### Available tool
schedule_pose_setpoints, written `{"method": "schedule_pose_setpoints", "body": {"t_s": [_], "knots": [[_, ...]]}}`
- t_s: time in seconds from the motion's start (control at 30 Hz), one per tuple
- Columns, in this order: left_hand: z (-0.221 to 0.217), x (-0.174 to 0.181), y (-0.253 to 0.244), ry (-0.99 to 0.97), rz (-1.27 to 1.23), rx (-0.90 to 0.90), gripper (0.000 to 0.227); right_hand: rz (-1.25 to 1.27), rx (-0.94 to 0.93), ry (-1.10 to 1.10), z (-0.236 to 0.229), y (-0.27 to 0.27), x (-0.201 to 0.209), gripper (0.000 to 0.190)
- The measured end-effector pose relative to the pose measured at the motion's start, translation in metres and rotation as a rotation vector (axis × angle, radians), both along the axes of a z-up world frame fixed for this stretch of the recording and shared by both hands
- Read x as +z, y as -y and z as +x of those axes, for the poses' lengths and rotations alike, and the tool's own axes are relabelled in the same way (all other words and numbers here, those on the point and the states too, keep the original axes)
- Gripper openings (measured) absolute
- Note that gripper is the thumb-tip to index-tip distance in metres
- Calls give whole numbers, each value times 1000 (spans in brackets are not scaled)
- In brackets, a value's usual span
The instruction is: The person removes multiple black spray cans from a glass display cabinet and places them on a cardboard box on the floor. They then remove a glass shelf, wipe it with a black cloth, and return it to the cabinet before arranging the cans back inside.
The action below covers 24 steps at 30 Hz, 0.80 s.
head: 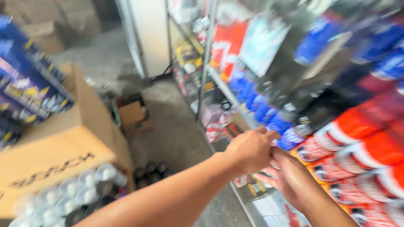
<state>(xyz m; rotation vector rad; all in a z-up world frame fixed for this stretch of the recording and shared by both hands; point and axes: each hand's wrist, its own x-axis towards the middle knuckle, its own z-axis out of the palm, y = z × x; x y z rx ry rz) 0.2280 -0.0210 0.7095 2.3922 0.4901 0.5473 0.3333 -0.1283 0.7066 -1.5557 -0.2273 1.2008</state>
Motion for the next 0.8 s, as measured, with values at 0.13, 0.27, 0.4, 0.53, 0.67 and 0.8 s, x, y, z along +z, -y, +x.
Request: {"method": "schedule_pose_setpoints", "body": {"t_s": [0.13, 0.27, 0.4, 0.53, 0.67, 0.8], "knots": [[59, 76, 37, 88, 62, -194, 31, 2, -198, 235, 43, 47, 81, 38], [116, 120, 57, 133, 48, -223, 26, 92, -386, 474, 96, 98, 126, 28], [183, 150, 70, 177, -8, -302, 28, 194, -670, 614, 157, 144, 151, 25], [262, 172, 94, 457, -4, -487, 31, 227, -890, 976, 228, 181, 172, 33], [348, 212, 116, 594, 89, -647, 34, -58, -1095, 1441, 299, 198, 195, 44], [406, 242, 129, 669, 208, -699, 34, -425, -1157, 1758, 338, 198, 199, 60]]}}
